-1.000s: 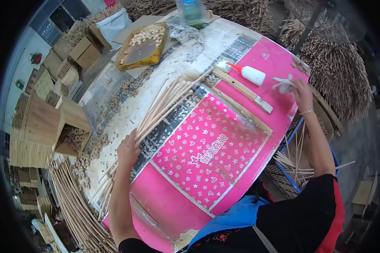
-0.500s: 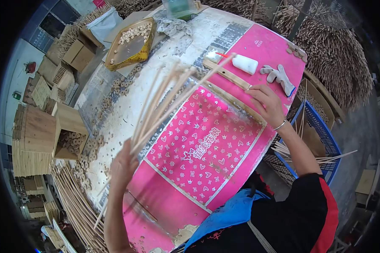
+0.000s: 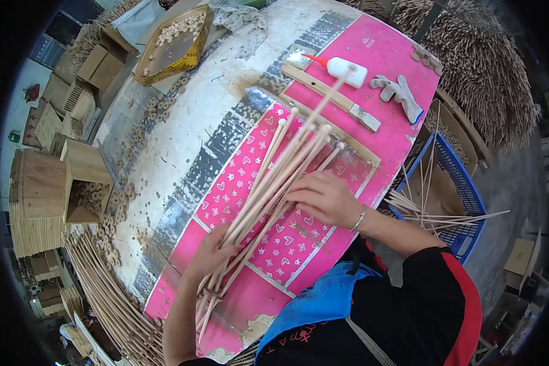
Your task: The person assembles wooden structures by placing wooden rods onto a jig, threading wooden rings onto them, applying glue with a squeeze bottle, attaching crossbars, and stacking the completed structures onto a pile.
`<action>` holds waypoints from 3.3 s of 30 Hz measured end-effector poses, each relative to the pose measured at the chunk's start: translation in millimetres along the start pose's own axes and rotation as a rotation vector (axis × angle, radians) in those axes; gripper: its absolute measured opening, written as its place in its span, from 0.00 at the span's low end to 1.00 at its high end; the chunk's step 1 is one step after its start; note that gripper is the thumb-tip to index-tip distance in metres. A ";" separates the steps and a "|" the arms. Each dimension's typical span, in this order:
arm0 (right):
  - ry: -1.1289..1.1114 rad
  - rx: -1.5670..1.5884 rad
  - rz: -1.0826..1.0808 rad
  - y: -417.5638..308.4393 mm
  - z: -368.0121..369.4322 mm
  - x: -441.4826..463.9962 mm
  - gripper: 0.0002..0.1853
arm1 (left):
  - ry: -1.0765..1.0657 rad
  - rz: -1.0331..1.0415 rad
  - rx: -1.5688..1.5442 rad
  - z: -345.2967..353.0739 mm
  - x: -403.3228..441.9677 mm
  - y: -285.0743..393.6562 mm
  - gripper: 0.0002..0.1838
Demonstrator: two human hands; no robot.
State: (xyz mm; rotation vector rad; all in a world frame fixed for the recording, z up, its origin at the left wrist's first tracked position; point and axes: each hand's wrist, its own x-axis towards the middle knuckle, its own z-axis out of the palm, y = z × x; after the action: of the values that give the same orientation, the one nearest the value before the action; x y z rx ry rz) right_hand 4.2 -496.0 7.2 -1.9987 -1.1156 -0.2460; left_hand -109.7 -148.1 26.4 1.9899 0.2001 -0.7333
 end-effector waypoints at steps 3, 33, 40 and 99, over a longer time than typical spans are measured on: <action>-0.127 0.048 -0.055 -12.5 21.0 10.8 0.28 | 0.029 -0.059 0.006 -5.9 1.5 7.3 0.20; -0.446 -0.131 -0.282 37.5 80.7 103.6 0.13 | 0.227 0.141 0.037 -35.5 21.8 -4.6 0.40; -0.478 0.137 -0.078 56.2 62.8 83.4 0.15 | 0.248 0.140 0.138 -60.2 34.0 6.6 0.30; -0.250 -0.018 0.007 110.1 21.5 122.8 0.04 | 0.847 0.370 0.688 -65.1 201.4 55.7 0.21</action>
State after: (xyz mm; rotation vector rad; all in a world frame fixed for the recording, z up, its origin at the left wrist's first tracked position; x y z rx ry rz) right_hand 158.1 -434.2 -5.2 -2.0901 -1.2638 -0.0008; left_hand 103.0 -153.9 -24.7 2.7933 0.0631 0.3786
